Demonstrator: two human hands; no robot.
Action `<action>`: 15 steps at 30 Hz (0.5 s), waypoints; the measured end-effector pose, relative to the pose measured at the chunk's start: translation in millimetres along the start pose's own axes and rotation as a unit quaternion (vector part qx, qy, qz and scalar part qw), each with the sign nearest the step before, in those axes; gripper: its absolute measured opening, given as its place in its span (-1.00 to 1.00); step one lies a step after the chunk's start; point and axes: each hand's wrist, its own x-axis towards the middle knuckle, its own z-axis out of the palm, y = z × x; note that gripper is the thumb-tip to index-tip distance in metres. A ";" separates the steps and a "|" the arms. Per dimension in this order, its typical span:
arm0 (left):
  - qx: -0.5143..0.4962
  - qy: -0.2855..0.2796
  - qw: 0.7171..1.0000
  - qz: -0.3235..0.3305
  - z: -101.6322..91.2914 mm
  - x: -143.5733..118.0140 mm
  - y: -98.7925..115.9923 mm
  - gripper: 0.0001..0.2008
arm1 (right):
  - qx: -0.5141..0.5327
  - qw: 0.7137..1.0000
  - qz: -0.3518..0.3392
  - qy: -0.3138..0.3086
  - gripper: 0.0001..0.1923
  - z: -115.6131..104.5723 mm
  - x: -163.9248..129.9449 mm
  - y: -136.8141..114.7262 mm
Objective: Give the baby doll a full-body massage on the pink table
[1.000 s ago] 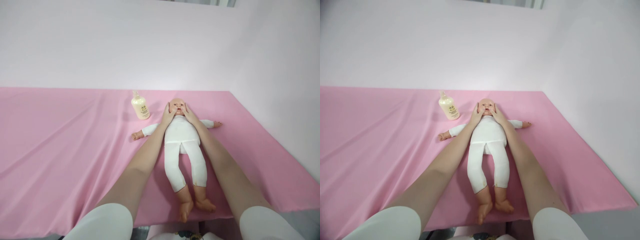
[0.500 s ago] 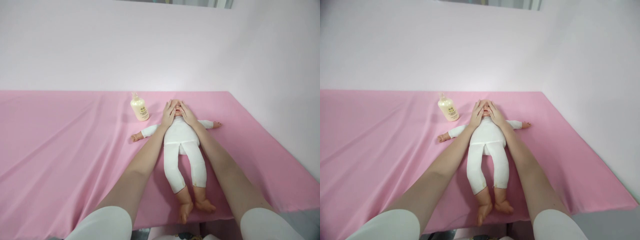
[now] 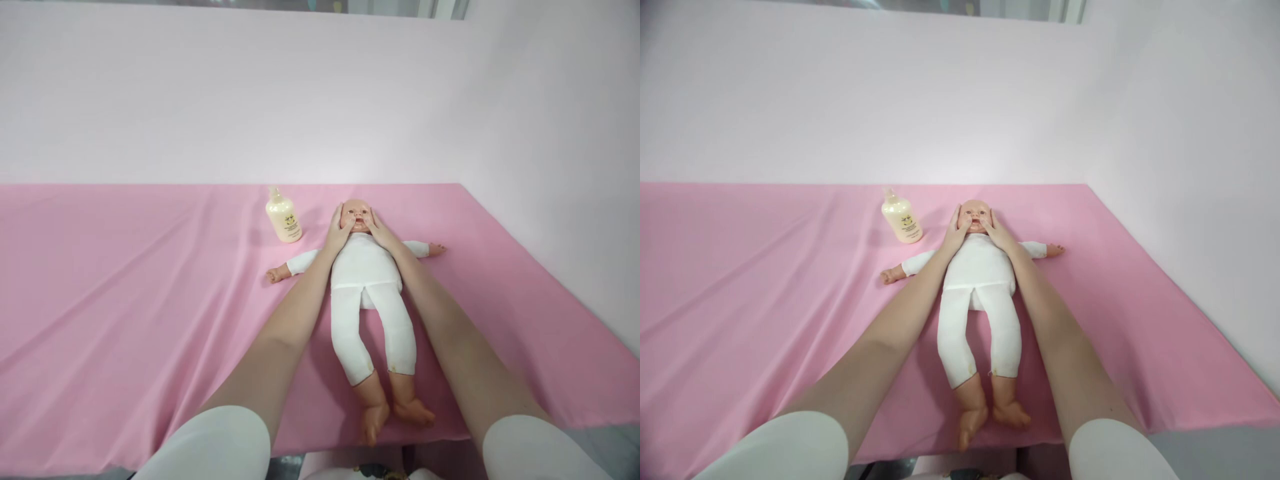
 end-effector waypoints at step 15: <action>0.107 0.073 0.986 0.104 -2.1 -1.4 -0.5 -0.37 | -0.133 0.972 -0.142 0.134 -0.25 -1.9 -13.6 -11.8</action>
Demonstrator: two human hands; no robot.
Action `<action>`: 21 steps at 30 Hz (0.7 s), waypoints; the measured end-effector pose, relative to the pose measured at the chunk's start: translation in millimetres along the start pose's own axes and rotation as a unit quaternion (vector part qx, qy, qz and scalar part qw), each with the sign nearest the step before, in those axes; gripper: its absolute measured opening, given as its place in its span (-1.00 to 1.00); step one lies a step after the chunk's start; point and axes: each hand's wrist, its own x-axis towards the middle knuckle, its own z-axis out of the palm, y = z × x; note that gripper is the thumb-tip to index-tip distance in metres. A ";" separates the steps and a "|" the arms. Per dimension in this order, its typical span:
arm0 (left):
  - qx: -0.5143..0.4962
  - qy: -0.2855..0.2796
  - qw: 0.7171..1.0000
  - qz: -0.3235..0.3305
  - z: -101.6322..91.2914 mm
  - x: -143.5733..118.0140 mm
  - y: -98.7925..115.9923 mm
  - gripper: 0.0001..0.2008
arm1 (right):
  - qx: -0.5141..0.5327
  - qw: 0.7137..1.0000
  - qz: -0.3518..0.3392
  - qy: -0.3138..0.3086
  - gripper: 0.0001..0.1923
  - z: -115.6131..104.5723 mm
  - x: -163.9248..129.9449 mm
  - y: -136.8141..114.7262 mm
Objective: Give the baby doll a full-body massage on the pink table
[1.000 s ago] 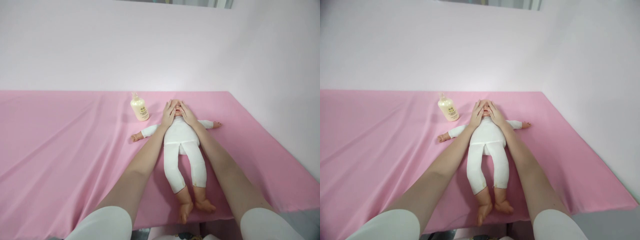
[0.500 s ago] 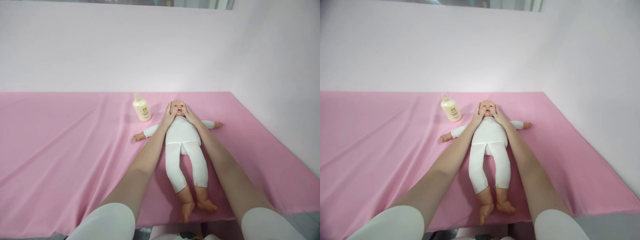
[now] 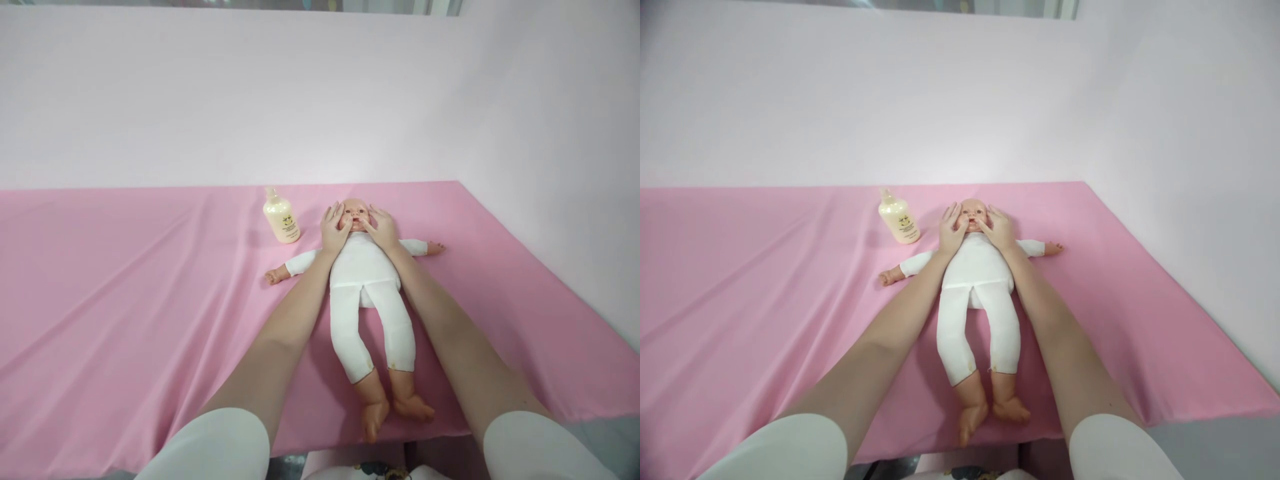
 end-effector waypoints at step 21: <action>-0.146 -0.061 0.967 -0.200 11.2 6.7 -24.9 -0.07 | 0.114 0.977 0.126 -0.128 -0.24 7.6 5.5 4.1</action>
